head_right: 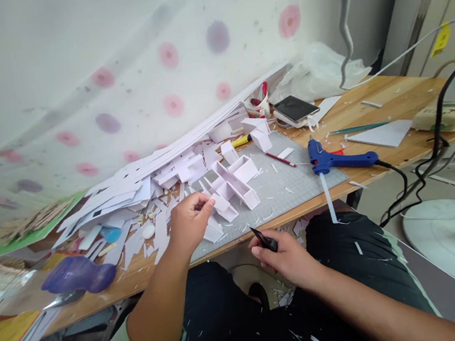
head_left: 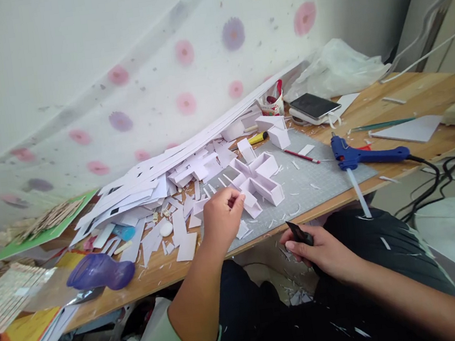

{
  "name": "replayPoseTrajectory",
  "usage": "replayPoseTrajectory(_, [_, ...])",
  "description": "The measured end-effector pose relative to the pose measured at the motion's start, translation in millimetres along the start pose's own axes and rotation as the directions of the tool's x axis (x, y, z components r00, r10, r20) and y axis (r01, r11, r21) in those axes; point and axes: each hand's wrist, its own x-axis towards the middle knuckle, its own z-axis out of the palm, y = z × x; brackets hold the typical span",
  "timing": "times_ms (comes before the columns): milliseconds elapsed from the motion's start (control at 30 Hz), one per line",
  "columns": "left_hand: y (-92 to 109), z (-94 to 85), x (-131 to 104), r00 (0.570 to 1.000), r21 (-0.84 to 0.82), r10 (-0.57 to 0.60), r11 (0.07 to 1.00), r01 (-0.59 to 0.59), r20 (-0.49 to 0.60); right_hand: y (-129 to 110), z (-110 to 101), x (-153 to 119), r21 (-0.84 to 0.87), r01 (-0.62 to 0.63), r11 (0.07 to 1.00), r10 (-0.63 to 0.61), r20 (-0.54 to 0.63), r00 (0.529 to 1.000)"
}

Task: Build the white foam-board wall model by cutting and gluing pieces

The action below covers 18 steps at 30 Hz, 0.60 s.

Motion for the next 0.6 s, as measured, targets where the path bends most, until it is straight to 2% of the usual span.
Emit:
replayPoseTrajectory(367, [-9.3,-4.4,4.1,0.999,0.053,-0.004,0.999,0.002,0.039,9.1,-1.5,4.4,0.007,0.011,1.000,-0.011,0.051,0.999])
replayPoseTrajectory(600, [-9.5,1.6,5.9,0.993,0.128,0.057,0.989,-0.069,0.100,8.8,1.5,7.5,0.003,-0.008,1.000,0.007,0.063,0.998])
